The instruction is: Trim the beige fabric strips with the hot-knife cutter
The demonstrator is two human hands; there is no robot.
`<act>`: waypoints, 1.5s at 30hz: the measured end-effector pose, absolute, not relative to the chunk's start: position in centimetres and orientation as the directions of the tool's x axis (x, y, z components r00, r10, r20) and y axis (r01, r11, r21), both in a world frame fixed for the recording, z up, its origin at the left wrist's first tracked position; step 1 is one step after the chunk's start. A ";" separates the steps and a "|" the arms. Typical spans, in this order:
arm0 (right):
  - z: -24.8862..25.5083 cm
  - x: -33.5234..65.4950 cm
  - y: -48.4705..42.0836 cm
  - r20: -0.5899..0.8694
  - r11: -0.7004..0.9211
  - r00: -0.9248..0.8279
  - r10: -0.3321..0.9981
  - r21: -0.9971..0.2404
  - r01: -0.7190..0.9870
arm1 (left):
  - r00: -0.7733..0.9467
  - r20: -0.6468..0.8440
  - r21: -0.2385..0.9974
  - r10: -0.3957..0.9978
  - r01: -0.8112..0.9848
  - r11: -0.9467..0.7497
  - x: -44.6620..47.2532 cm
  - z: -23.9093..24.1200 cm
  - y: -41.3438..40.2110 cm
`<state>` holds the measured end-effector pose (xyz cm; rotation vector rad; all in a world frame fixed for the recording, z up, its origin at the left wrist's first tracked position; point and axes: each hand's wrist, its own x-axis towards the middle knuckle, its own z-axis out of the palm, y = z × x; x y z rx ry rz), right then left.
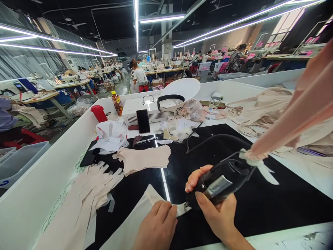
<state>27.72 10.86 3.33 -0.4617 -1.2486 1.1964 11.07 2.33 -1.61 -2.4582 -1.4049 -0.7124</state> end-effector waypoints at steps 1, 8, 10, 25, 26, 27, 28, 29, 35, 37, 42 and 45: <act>3.6 27.7 10.8 0.477 0.386 -0.123 0.870 -0.815 -0.431 | 0.428 0.520 0.020 0.740 0.860 -0.511 11.2 -1.8 2.4; 4.0 27.8 10.6 0.503 0.414 -0.140 0.853 -0.815 -0.406 | 0.420 0.555 -0.052 0.718 0.879 -0.474 10.8 -2.2 2.0; 3.8 27.9 10.6 0.504 0.411 -0.152 0.850 -0.816 -0.406 | 0.410 0.563 -0.049 0.718 0.884 -0.466 10.7 -2.3 1.9; 4.4 27.2 10.6 0.486 0.381 -0.117 0.866 -0.793 -0.475 | 0.403 0.579 -0.031 0.709 0.879 -0.475 10.3 -3.4 1.6; 4.5 27.0 10.6 0.483 0.378 -0.102 0.870 -0.785 -0.491 | 0.405 0.582 -0.032 0.705 0.878 -0.478 10.3 -3.5 1.6; 4.5 26.7 10.6 0.478 0.374 -0.089 0.874 -0.778 -0.505 | 0.407 0.583 -0.031 0.703 0.876 -0.481 10.3 -3.5 1.6; 4.6 26.4 10.7 0.474 0.368 -0.085 0.876 -0.773 -0.517 | 0.408 0.581 -0.029 0.704 0.875 -0.484 10.3 -3.5 1.6; 4.6 26.2 10.7 0.472 0.362 -0.088 0.877 -0.770 -0.526 | 0.408 0.578 -0.026 0.706 0.874 -0.485 10.3 -3.5 1.7; 4.3 25.4 10.7 0.466 0.342 -0.111 0.878 -0.772 -0.536 | 0.410 0.553 -0.013 0.725 0.875 -0.485 10.2 -3.6 1.6; 4.3 25.4 10.6 0.460 0.335 -0.120 0.880 -0.779 -0.530 | 0.414 0.522 -0.002 0.746 0.875 -0.484 10.0 -3.9 1.4; 4.4 25.3 10.5 0.437 0.322 -0.128 0.890 -0.802 -0.503 | 0.421 0.479 0.023 0.770 0.871 -0.490 9.9 -4.6 1.2; 4.3 25.1 10.6 0.437 0.319 -0.118 0.892 -0.792 -0.521 | 0.413 0.487 0.035 0.769 0.871 -0.490 10.0 -4.6 1.3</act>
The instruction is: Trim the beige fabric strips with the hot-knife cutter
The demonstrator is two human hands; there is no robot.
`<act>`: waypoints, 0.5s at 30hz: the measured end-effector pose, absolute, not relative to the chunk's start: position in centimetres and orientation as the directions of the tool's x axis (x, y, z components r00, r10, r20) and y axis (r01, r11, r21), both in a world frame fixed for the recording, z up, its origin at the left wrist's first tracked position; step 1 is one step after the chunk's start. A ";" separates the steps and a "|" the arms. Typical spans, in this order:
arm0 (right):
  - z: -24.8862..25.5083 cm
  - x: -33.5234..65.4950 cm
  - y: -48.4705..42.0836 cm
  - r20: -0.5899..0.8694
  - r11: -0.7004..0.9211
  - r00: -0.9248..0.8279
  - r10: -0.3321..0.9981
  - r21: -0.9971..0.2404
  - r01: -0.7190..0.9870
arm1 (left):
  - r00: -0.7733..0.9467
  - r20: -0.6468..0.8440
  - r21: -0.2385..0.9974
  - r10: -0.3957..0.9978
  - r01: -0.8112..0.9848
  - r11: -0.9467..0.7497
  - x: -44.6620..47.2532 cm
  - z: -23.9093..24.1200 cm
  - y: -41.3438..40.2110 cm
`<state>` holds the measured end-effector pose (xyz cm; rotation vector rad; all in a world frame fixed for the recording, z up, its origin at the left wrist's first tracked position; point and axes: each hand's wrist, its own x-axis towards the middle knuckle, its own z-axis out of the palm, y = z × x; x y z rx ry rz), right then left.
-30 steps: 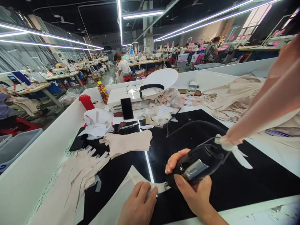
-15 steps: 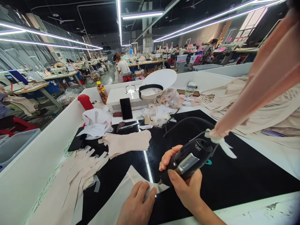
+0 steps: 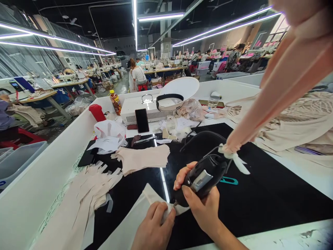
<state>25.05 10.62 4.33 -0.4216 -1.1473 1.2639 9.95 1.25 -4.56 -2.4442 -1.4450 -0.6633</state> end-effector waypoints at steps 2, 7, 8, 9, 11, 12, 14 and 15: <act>4.2 24.8 10.7 0.442 0.318 -0.117 0.889 -0.781 -0.537 | 0.410 0.496 0.035 0.766 0.871 -0.489 10.0 -4.4 1.2; 4.1 24.3 10.6 0.437 0.297 -0.151 0.887 -0.790 -0.537 | 0.390 0.485 0.051 0.783 0.881 -0.470 9.9 -4.1 1.1; 4.2 24.2 10.5 0.431 0.299 -0.144 0.891 -0.794 -0.529 | 0.386 0.487 0.050 0.783 0.883 -0.466 9.9 -4.0 1.1; 4.2 24.2 10.5 0.424 0.299 -0.137 0.895 -0.799 -0.521 | 0.383 0.494 0.046 0.781 0.885 -0.462 10.0 -3.9 1.1; 4.2 24.2 10.6 0.422 0.301 -0.135 0.896 -0.804 -0.513 | 0.373 0.502 0.039 0.780 0.892 -0.451 10.1 -3.7 1.1; 4.2 24.2 10.7 0.425 0.301 -0.139 0.894 -0.802 -0.516 | 0.369 0.507 0.038 0.779 0.893 -0.448 10.1 -3.6 1.1; 4.0 24.1 10.8 0.434 0.298 -0.154 0.888 -0.796 -0.527 | 0.360 0.509 0.041 0.781 0.897 -0.441 10.2 -3.4 1.2; 3.9 24.1 10.9 0.439 0.296 -0.162 0.884 -0.793 -0.532 | 0.357 0.509 0.046 0.783 0.897 -0.439 10.2 -3.3 1.3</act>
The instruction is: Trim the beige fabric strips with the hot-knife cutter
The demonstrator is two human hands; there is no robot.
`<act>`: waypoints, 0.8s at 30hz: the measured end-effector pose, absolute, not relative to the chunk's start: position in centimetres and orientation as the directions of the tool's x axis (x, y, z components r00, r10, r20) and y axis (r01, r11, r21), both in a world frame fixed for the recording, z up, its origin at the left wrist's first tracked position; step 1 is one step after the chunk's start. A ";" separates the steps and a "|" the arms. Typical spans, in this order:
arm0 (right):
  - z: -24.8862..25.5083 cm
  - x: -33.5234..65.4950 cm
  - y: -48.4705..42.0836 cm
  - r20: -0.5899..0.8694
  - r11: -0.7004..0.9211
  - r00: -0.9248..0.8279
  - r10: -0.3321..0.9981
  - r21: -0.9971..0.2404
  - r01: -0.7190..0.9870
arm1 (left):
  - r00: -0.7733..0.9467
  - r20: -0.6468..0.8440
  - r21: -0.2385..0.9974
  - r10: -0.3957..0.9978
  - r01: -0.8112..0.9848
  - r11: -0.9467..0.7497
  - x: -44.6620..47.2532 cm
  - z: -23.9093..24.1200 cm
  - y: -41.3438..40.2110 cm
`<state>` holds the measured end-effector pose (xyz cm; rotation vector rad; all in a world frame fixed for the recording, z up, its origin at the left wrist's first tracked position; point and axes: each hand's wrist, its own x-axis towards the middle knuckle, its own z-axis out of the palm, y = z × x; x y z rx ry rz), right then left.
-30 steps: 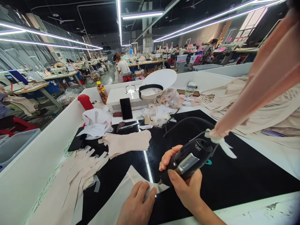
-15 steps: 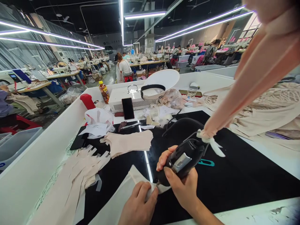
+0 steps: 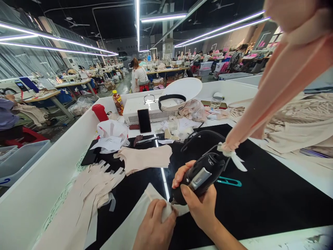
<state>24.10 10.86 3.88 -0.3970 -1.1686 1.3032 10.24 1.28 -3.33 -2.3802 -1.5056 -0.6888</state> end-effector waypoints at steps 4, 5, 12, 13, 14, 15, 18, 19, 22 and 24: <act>3.5 23.8 11.0 0.450 0.298 -0.174 0.876 -0.789 -0.538 | 0.351 0.505 0.060 0.789 0.897 -0.438 10.3 -3.3 1.3; 3.5 23.7 11.0 0.451 0.301 -0.174 0.875 -0.789 -0.535 | 0.349 0.506 0.059 0.789 0.898 -0.436 10.3 -3.4 1.3; 3.7 23.3 11.0 0.431 0.319 -0.130 0.893 -0.809 -0.493 | 0.335 0.493 0.068 0.803 0.905 -0.420 10.5 -3.7 1.0; 3.7 23.3 11.0 0.438 0.324 -0.130 0.889 -0.805 -0.496 | 0.333 0.498 0.067 0.801 0.906 -0.418 10.5 -3.7 1.0; 3.7 23.2 11.0 0.446 0.326 -0.136 0.885 -0.800 -0.503 | 0.327 0.504 0.066 0.799 0.908 -0.414 10.5 -3.6 1.0; 3.7 23.2 11.0 0.452 0.327 -0.137 0.881 -0.794 -0.513 | 0.321 0.511 0.066 0.797 0.910 -0.409 10.5 -3.6 1.0; 3.7 23.1 11.1 0.461 0.324 -0.139 0.877 -0.778 -0.538 | 0.303 0.526 0.081 0.795 0.912 -0.401 10.6 -3.5 1.1; 3.6 23.0 11.1 0.463 0.321 -0.143 0.875 -0.775 -0.544 | 0.297 0.527 0.089 0.796 0.912 -0.399 10.6 -3.5 1.1; 3.5 22.9 11.1 0.458 0.306 -0.167 0.873 -0.782 -0.543 | 0.292 0.521 0.112 0.802 0.908 -0.403 10.6 -3.6 1.1; 3.3 22.9 11.1 0.439 0.294 -0.172 0.882 -0.797 -0.527 | 0.289 0.509 0.129 0.811 0.906 -0.404 10.6 -3.7 1.0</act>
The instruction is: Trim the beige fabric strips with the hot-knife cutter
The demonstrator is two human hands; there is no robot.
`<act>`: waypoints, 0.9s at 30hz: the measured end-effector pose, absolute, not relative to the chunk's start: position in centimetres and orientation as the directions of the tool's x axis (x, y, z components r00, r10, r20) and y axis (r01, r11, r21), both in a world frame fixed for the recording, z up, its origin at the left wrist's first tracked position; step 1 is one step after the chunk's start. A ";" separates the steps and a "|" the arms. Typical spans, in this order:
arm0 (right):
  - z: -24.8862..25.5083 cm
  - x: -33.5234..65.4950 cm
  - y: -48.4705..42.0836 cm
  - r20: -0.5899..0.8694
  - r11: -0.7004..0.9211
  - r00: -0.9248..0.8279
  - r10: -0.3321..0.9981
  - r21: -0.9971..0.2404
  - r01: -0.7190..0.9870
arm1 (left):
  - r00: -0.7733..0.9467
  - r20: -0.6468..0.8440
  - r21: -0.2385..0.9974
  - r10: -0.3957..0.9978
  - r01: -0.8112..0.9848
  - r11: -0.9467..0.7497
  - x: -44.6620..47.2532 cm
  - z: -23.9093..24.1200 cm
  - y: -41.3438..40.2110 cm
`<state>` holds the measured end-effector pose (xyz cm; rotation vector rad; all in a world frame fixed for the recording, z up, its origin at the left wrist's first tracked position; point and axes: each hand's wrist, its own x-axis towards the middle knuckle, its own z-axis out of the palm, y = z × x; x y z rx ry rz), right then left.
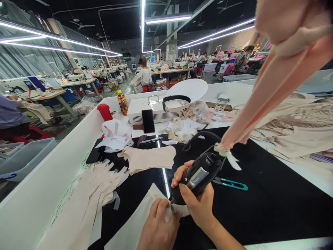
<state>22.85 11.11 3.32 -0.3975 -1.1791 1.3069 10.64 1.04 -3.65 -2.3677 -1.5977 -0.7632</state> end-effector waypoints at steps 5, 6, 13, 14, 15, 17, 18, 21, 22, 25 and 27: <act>3.5 22.8 11.3 0.452 0.309 -0.177 0.875 -0.800 -0.514 | 0.293 0.487 0.153 0.823 0.899 -0.411 10.6 -3.5 1.1; 3.7 22.8 11.3 0.458 0.319 -0.161 0.874 -0.792 -0.521 | 0.297 0.488 0.152 0.821 0.897 -0.415 10.6 -3.4 1.1; 4.9 25.5 12.1 0.426 0.350 -0.134 0.895 -0.855 -0.384 | 0.271 0.459 0.202 0.846 0.896 -0.396 9.4 -2.8 1.3; 4.9 26.1 12.2 0.412 0.357 -0.111 0.905 -0.874 -0.331 | 0.245 0.483 0.205 0.840 0.901 -0.381 9.2 -2.6 1.6; 4.8 26.7 12.3 0.400 0.371 -0.054 0.915 -0.886 -0.279 | 0.214 0.503 0.210 0.837 0.910 -0.358 8.9 -2.5 1.9; 4.4 28.0 12.2 0.401 0.423 0.144 0.905 -0.883 -0.203 | 0.236 0.449 0.225 0.862 0.904 -0.364 8.5 -2.0 2.8; 4.0 28.6 12.1 0.403 0.453 0.257 0.879 -0.873 -0.180 | 0.276 0.373 0.223 0.886 0.900 -0.374 8.3 -1.8 3.4; 2.4 30.8 11.2 0.380 0.471 0.425 0.822 -0.872 -0.131 | 0.308 0.322 0.236 0.895 0.889 -0.392 8.1 -1.1 4.8; 1.8 31.6 10.9 0.358 0.420 0.392 0.847 -0.903 -0.083 | 0.308 0.317 0.246 0.897 0.887 -0.391 8.1 -1.0 5.1; -0.3 33.1 10.1 0.244 0.244 -0.005 0.970 -0.968 0.062 | 0.297 0.286 0.290 0.911 0.879 -0.378 8.2 -0.3 5.6; -1.4 33.0 10.0 0.151 0.197 -0.299 0.942 -0.972 0.129 | 0.260 0.265 0.340 0.929 0.876 -0.342 8.3 0.6 5.8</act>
